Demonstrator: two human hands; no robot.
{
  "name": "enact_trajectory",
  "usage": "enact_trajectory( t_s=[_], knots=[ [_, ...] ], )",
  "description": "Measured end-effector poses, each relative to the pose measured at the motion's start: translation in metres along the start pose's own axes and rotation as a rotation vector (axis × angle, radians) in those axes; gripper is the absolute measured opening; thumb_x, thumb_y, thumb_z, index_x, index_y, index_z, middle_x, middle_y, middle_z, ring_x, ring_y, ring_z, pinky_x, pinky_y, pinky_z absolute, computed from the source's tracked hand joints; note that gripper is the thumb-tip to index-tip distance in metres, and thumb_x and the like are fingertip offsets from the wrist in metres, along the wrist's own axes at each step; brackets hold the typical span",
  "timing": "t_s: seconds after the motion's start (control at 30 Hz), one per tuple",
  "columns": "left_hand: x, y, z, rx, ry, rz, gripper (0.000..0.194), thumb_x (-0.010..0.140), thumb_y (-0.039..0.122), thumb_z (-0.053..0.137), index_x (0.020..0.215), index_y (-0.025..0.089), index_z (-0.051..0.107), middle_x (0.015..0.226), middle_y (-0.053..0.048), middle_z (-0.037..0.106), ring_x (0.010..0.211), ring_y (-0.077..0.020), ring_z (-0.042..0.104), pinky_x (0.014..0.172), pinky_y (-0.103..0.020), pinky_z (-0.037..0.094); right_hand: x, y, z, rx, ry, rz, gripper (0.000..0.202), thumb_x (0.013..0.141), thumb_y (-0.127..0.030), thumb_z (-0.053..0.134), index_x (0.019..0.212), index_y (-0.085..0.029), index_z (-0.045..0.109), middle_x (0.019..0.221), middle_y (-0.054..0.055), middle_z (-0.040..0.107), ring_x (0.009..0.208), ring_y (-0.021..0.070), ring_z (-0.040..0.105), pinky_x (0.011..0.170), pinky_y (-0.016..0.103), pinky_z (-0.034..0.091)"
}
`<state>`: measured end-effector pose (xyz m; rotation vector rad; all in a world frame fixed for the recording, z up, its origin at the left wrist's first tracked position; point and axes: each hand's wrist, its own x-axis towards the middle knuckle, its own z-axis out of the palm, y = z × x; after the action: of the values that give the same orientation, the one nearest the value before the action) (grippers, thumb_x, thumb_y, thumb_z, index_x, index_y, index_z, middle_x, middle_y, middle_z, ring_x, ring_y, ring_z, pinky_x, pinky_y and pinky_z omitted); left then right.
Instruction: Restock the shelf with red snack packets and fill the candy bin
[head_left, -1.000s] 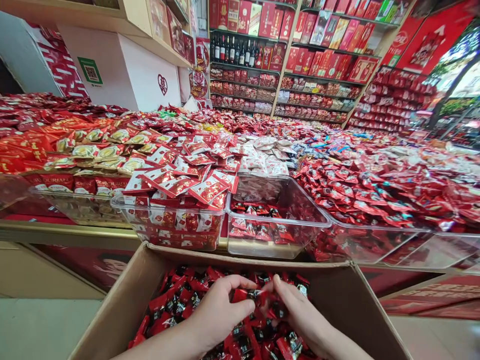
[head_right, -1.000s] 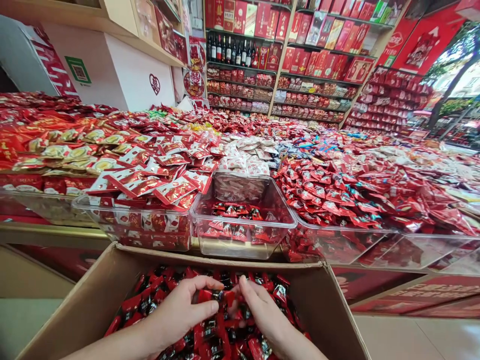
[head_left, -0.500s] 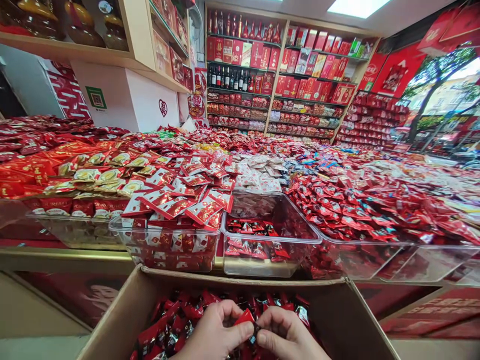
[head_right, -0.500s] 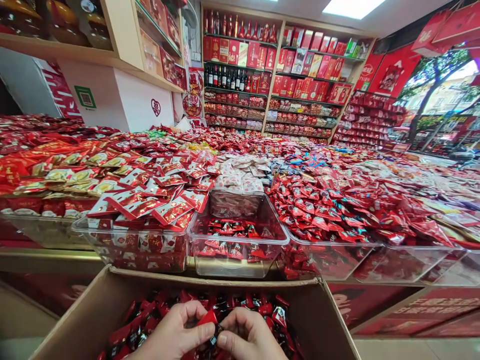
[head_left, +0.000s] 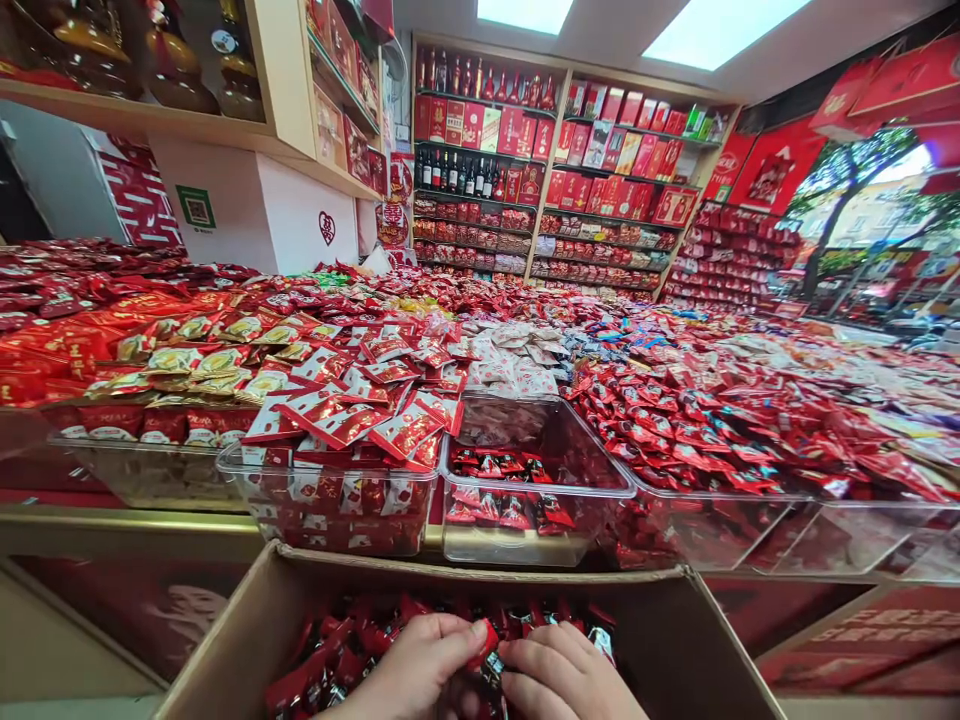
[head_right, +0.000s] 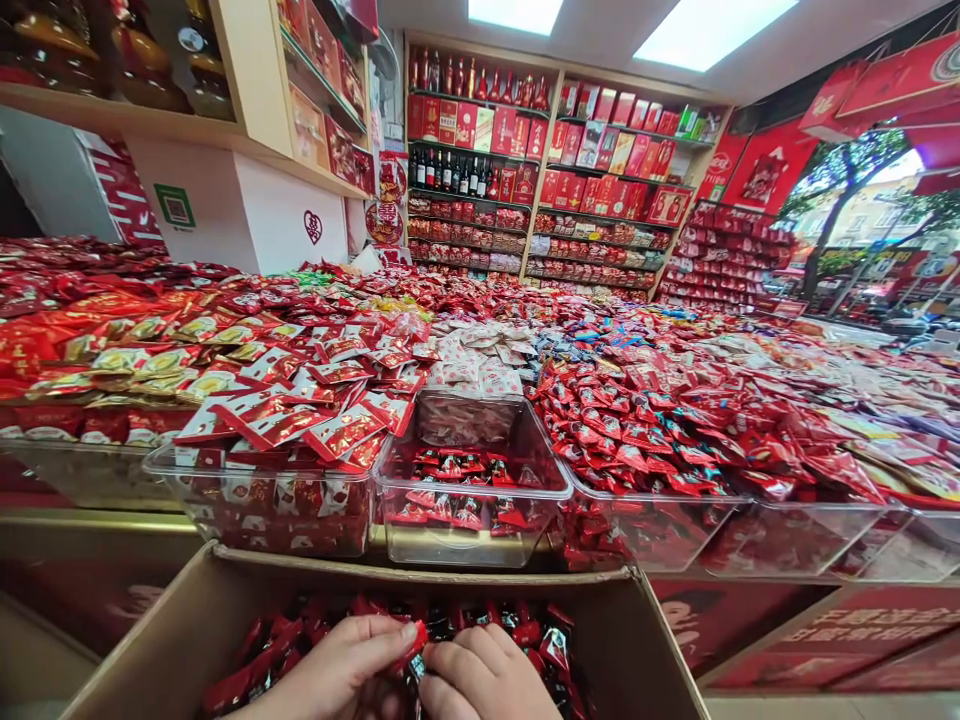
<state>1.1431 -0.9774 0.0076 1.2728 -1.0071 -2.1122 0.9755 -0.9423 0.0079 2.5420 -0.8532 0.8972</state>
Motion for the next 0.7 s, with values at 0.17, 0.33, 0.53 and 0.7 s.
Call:
enact_trajectory(
  t_s=[0.17,0.33,0.53,0.7],
  knots=[
    [-0.004,0.004,-0.001,-0.074,0.012,-0.091,0.048,0.058,0.058,0.055,0.078,0.015,0.050,0.055,0.000,0.057,0.041,-0.0073,0.048,0.038,-0.016,0.026,0.000,0.000,-0.013,0.196,0.001,0.150,0.010,0.077,-0.018,0.048,0.086,-0.022,0.050,0.084,0.005,0.064,0.065,0.0145,0.054,0.055,0.026,0.044],
    [-0.009,0.002,-0.003,-0.058,-0.064,-0.092,0.038,0.066,0.048,0.052,0.081,0.013,0.052,0.067,-0.003,0.059,0.048,-0.0063,0.052,0.043,-0.015,0.030,0.031,0.009,-0.080,0.198,0.102,0.224,0.025,0.072,-0.012,0.051,0.093,-0.025,0.047,0.093,0.007,0.061,0.079,0.0185,0.056,0.065,0.031,0.045],
    [-0.019,0.006,0.001,0.043,-0.141,-0.096,0.024,0.069,0.037,0.049,0.076,0.014,0.051,0.065,-0.001,0.057,0.047,-0.0063,0.050,0.043,-0.017,0.029,0.095,0.079,-0.114,-0.038,0.017,0.554,0.008,0.072,-0.027,0.052,0.072,-0.019,0.052,0.071,0.003,0.059,0.064,0.0139,0.054,0.058,0.026,0.040],
    [-0.022,0.007,0.002,0.071,-0.153,-0.095,0.022,0.064,0.033,0.052,0.075,0.015,0.049,0.064,-0.001,0.057,0.046,-0.0062,0.050,0.043,-0.017,0.028,0.126,0.134,-0.086,0.143,-0.523,0.645,0.016,0.065,-0.029,0.055,0.058,-0.017,0.046,0.052,-0.003,0.048,0.049,0.0081,0.042,0.046,0.021,0.031]
  ],
)
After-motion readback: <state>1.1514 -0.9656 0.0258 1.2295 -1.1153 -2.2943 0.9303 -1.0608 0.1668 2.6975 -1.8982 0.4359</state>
